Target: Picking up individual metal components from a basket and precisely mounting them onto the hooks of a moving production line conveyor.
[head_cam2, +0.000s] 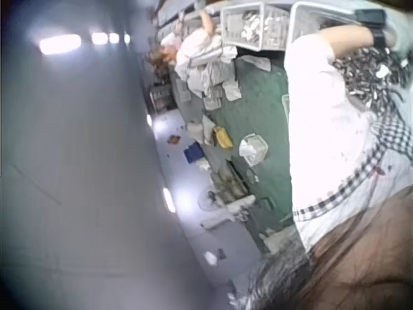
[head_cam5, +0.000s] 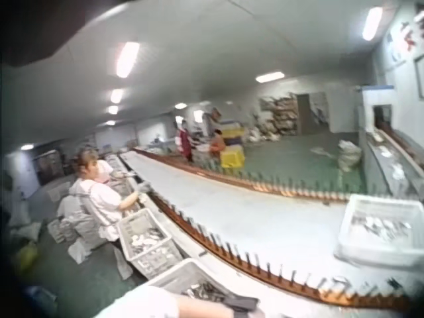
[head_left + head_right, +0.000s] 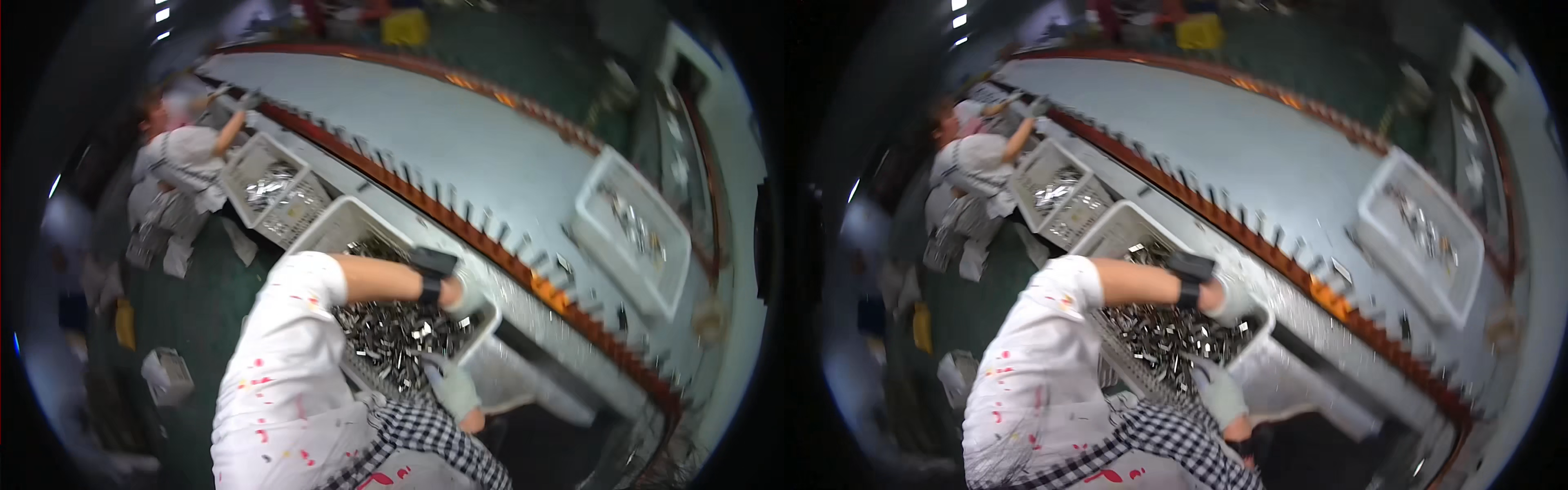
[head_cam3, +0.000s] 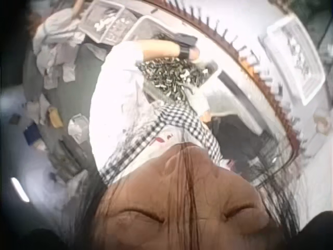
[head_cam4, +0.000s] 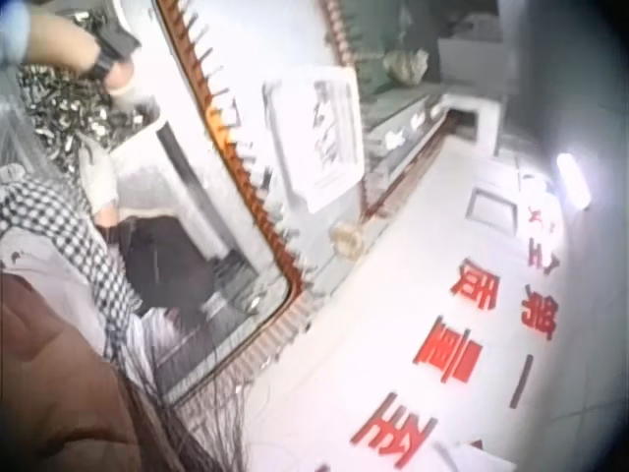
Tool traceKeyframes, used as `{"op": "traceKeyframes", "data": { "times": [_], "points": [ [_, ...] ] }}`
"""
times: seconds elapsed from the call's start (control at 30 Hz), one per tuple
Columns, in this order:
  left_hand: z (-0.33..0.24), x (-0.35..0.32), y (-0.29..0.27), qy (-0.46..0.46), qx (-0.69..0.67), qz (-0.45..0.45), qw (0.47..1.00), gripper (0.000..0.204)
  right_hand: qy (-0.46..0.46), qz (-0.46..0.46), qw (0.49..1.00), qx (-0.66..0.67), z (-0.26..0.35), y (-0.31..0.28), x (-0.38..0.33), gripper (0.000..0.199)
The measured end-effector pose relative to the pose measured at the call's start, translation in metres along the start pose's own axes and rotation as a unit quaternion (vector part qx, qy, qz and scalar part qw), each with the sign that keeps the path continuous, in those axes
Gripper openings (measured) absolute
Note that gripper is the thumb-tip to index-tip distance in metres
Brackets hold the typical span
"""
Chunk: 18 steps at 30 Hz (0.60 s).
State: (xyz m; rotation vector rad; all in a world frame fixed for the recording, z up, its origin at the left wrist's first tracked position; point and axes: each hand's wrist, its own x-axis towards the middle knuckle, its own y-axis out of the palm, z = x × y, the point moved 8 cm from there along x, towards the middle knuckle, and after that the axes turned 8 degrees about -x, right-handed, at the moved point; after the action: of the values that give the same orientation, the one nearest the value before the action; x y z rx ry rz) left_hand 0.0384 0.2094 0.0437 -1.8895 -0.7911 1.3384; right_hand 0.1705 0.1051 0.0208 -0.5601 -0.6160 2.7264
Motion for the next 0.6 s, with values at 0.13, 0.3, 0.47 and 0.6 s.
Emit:
{"op": "traceKeyframes", "data": {
  "times": [0.13,0.3,0.47,0.6],
  "points": [
    [0.024,-0.013,-0.037,-0.01,-0.172,-0.031,0.985,0.038,-0.04,-0.017,0.999,-0.019,-0.01,0.012,0.012,0.036],
    [0.06,0.042,-0.149,0.016,-0.016,-0.404,0.915,0.059,0.005,-0.017,0.999,-0.036,-0.024,0.006,0.015,0.035],
    [0.046,0.109,-0.127,-0.053,-0.057,-0.107,0.991,0.063,-0.025,-0.022,0.999,-0.036,-0.027,0.012,0.008,0.034],
    [0.062,0.115,-0.111,-0.14,0.069,-0.134,0.979,0.025,-0.032,-0.031,0.998,-0.034,-0.026,0.015,-0.001,0.035]
  ]
}}
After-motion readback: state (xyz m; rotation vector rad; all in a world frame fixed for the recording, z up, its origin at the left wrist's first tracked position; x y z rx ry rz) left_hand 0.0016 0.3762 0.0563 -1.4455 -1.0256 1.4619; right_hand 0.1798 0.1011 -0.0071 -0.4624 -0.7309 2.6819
